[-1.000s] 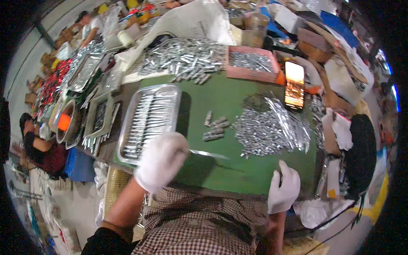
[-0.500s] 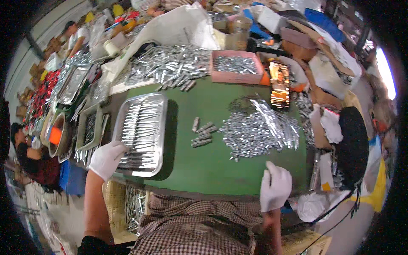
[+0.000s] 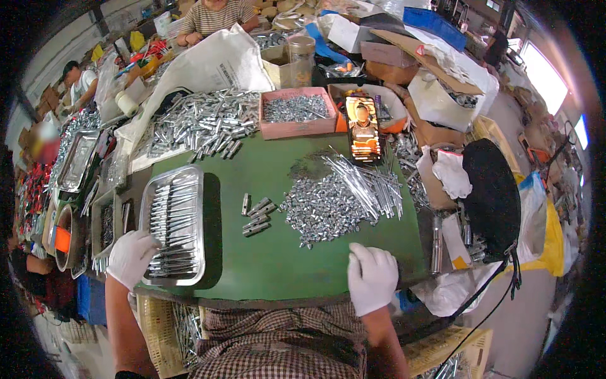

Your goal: The recorder uses a small pick tool and their hands to assemble or inspect small metal components on a workbench.

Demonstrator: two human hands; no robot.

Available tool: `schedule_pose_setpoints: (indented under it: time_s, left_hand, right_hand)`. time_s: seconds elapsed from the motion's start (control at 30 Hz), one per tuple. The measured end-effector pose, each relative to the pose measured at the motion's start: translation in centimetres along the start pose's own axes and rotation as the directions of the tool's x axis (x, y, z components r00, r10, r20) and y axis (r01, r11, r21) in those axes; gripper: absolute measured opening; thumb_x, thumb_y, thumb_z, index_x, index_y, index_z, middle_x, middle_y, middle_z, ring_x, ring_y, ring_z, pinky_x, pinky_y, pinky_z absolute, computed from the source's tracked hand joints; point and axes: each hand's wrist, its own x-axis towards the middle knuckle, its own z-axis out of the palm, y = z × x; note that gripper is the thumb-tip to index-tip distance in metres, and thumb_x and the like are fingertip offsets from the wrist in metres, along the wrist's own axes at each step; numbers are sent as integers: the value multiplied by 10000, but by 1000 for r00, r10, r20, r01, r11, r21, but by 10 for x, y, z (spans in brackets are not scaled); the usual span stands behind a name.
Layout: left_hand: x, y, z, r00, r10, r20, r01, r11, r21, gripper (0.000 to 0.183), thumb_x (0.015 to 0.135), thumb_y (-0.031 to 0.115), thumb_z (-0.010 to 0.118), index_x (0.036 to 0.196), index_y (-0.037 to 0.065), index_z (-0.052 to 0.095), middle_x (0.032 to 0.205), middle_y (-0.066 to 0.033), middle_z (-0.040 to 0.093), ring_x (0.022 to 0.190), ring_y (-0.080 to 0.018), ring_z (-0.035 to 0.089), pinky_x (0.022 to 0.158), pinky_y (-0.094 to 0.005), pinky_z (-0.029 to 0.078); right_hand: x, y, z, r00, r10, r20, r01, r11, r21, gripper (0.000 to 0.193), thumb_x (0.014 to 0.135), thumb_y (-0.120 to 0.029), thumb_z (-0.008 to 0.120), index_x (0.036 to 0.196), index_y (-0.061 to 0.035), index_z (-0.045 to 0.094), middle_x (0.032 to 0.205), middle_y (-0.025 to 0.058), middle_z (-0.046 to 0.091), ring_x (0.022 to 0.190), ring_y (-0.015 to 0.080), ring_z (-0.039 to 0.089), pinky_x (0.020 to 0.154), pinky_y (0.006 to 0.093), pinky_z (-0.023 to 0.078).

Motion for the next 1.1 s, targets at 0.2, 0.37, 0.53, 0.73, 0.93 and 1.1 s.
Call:
schedule_pose_setpoints:
  time_s: [0.2,0.37,0.53,0.73,0.93,1.1]
  left_hand:
    - [-36,-9,11,990,-94,-104,94,996,3,88,817,81,667,888,70,717,919,-97,680,915,-335,625,824,-446,495]
    - [-32,-17,25,975,-21,-220,23,1000,6,86,834,116,660,919,103,667,891,-89,653,899,-344,623,778,-478,500]
    - [-44,-13,26,973,-104,-205,83,991,-109,187,836,90,695,1022,107,696,967,-98,704,925,-343,650,822,-457,506]
    - [-51,-18,27,971,-102,-214,70,986,-152,189,835,85,692,1020,123,701,937,-74,699,901,-325,656,816,-445,494]
    - [-53,-23,32,972,-57,-226,28,991,-129,206,813,66,683,1007,130,704,944,-67,696,894,-317,659,813,-443,492]
    - [-48,-24,34,971,-17,-240,-12,993,-119,216,781,70,692,989,124,701,910,-76,665,873,-333,647,796,-456,491]
  right_hand:
    - [48,-109,1,921,-344,182,251,883,398,89,821,-167,722,897,-136,689,785,72,661,783,299,644,736,450,478]
    - [67,-189,35,743,-633,215,444,708,549,80,828,-206,703,844,-129,692,774,38,624,778,263,635,734,433,471]
    - [64,-237,85,675,-705,215,544,674,500,65,804,-189,699,815,-128,716,797,42,646,812,266,641,767,426,482]
    - [61,-270,106,588,-721,366,587,692,421,76,812,-201,694,806,-131,726,832,33,659,880,244,645,800,421,480]
    - [59,-280,118,547,-712,441,650,693,312,77,781,-186,700,789,-110,710,834,47,667,889,251,659,830,415,497]
    - [59,-277,111,570,-736,364,671,673,310,74,778,-180,692,777,-106,689,838,72,669,865,261,662,809,418,505]
